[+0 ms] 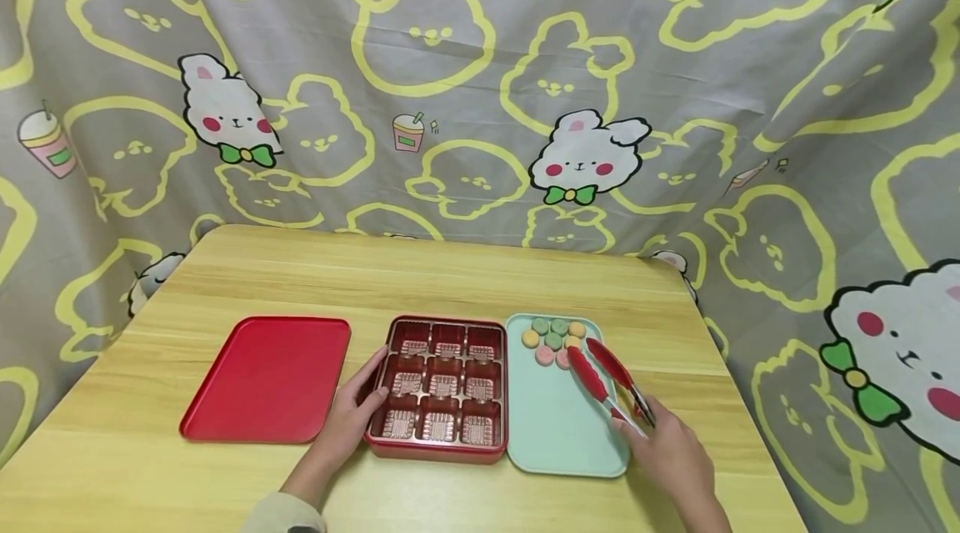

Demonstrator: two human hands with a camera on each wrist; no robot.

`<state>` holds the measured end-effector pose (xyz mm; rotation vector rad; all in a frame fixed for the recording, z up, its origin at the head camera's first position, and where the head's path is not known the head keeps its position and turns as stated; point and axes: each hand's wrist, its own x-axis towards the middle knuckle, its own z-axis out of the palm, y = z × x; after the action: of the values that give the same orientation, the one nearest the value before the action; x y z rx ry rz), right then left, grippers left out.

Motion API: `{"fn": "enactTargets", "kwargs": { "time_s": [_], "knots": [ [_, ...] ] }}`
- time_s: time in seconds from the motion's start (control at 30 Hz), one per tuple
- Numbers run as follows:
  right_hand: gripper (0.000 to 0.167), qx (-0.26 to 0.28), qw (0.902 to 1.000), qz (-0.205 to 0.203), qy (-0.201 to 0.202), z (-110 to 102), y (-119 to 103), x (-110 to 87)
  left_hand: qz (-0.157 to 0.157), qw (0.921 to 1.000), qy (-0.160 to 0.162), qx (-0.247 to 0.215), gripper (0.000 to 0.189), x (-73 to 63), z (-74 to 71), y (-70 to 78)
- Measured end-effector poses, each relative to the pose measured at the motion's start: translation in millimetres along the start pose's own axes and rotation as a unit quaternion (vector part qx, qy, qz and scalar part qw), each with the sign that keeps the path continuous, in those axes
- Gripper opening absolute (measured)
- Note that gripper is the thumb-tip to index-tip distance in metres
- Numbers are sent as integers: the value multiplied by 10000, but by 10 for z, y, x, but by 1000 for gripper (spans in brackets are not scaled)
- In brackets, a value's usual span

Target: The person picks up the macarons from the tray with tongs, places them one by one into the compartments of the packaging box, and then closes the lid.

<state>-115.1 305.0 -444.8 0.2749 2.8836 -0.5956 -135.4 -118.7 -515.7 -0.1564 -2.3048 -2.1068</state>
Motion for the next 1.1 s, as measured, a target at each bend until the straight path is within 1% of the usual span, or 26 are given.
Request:
{"fn": "enactTargets", "kwargs": {
  "time_s": [0.2,0.37,0.6,0.73,0.93,1.1],
  "knots": [
    [90,-15,9999,-130,65,33,-55,-47,53,9999,44,112,59,7,-7,-36],
    [89,-39,9999,-121,-21,72,-88,-45,46,9994,132,311,59,3,-10,-50],
    [88,-120,9998,-128,-55,101,-101,-42,108,9999,26,-19,57,4,-3,-37],
    [86,-188,9997,-137,-43,103,-101,-49,57,9999,-8,-89,58,8,-2,-22],
    [88,-264,9996,-101,-70,93,-110,-49,-9,9998,-44,-181,58,12,-2,-6],
    [88,-283,9995,-150,-77,72,-120,-58,-56,9999,-23,-152,58,11,2,-7]
  ]
}}
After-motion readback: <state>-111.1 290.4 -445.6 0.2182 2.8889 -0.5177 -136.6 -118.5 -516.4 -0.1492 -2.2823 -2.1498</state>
